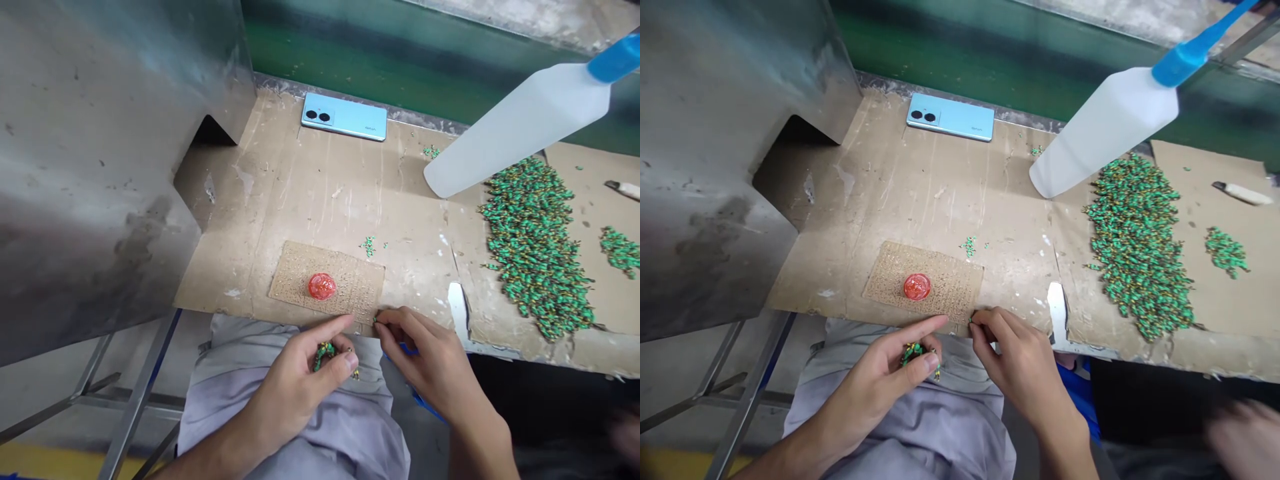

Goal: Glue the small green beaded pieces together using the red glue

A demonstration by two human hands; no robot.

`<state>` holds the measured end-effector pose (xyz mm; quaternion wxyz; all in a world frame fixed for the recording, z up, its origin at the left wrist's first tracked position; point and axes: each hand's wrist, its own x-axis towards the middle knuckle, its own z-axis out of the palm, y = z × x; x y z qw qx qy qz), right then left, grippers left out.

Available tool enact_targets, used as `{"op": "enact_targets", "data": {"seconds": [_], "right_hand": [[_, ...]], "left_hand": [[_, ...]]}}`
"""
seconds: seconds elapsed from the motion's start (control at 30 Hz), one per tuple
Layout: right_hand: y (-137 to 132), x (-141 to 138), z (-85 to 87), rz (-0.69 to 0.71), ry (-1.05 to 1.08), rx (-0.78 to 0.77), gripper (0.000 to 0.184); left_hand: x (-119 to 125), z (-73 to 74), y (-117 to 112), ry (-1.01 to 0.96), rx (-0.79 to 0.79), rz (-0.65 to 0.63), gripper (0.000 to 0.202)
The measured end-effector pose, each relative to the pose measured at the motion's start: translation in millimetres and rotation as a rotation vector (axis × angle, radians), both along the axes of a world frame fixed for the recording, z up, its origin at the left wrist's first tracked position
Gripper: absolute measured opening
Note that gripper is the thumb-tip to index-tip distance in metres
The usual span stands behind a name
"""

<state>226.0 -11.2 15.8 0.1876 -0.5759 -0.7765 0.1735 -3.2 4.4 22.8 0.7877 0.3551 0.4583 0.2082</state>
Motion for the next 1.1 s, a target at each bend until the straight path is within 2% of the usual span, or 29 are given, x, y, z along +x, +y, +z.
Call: {"op": "enact_targets", "data": {"seconds": [0.33,0.63,1.1], "right_hand": [[0.2,-1.8,1.8,-0.022,0.0,0.004,0.016],[-1.1,-6.8,-3.5,-0.062,-0.034,0.077,0.015],[7.0,-2.5,5.1,0.057,-0.116,0.04,0.021]], "left_hand": [[0.5,1.3,1.1,0.016,-0.002,-0.011,0.058],[0.6,1.5,1.9,0.014,-0.028,-0.014,0.059],[0.0,3.9,5.2,0.036,-0.008,-0.049,0.058]]}}
